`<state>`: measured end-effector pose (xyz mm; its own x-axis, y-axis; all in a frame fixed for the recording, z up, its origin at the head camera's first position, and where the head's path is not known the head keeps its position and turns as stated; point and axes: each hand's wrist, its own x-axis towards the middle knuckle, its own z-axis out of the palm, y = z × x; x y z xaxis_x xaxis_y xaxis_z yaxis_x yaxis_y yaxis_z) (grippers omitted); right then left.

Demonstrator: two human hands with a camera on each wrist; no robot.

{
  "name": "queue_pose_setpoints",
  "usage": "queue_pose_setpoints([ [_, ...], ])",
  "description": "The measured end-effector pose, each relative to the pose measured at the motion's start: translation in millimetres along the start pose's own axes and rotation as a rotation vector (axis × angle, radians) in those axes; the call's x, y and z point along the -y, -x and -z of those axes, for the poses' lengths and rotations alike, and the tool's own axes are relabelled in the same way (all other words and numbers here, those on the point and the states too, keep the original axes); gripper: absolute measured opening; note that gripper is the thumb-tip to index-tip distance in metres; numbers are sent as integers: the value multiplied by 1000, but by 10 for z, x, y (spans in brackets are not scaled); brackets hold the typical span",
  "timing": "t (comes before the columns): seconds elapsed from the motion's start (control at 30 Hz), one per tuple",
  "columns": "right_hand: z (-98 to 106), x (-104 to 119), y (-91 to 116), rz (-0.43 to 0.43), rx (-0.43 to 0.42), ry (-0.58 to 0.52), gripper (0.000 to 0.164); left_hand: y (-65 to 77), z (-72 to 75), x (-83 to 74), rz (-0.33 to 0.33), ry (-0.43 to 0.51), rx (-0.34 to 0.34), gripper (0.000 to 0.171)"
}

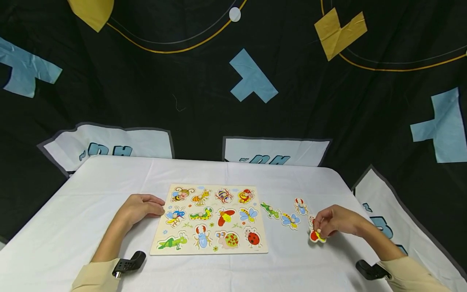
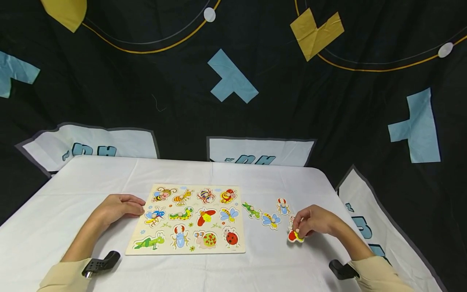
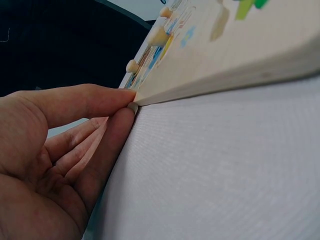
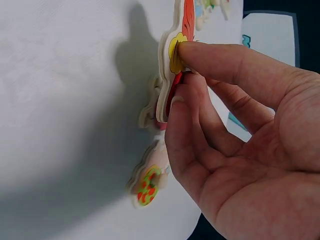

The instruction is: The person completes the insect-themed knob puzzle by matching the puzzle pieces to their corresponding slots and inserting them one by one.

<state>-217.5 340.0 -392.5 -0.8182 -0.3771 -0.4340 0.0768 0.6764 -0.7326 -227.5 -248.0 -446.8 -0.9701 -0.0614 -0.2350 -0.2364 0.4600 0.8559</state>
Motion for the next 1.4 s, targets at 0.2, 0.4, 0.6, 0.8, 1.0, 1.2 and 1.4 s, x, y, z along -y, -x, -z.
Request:
queue_pose_setpoints([
  [0.2, -22, 100, -72, 21, -17, 5, 19, 20, 0, 0, -19, -3, 2, 39],
  [0.4, -59, 215, -143, 36, -18, 12, 19, 21, 11, -7, -14, -25, -4, 39],
  [0.6, -108, 315, -243, 45, -39, 19, 20, 17, 11, -12, -11, -22, -10, 39],
  [0.8, -162, 413, -359, 59, -51, 32, 21, 15, 4, -5, -4, -23, -7, 39],
  [1.0, -199, 506, -436, 72, -55, 44, 20, 14, 3, -8, -6, -30, -8, 39],
  [1.2, -232, 561, -505, 79, -67, 71, 19, 6, -5, -4, -4, -24, -10, 39],
  [1.4, -264, 590, -581, 62, -84, 76, 18, 8, -6, -3, -7, -3, -7, 39],
])
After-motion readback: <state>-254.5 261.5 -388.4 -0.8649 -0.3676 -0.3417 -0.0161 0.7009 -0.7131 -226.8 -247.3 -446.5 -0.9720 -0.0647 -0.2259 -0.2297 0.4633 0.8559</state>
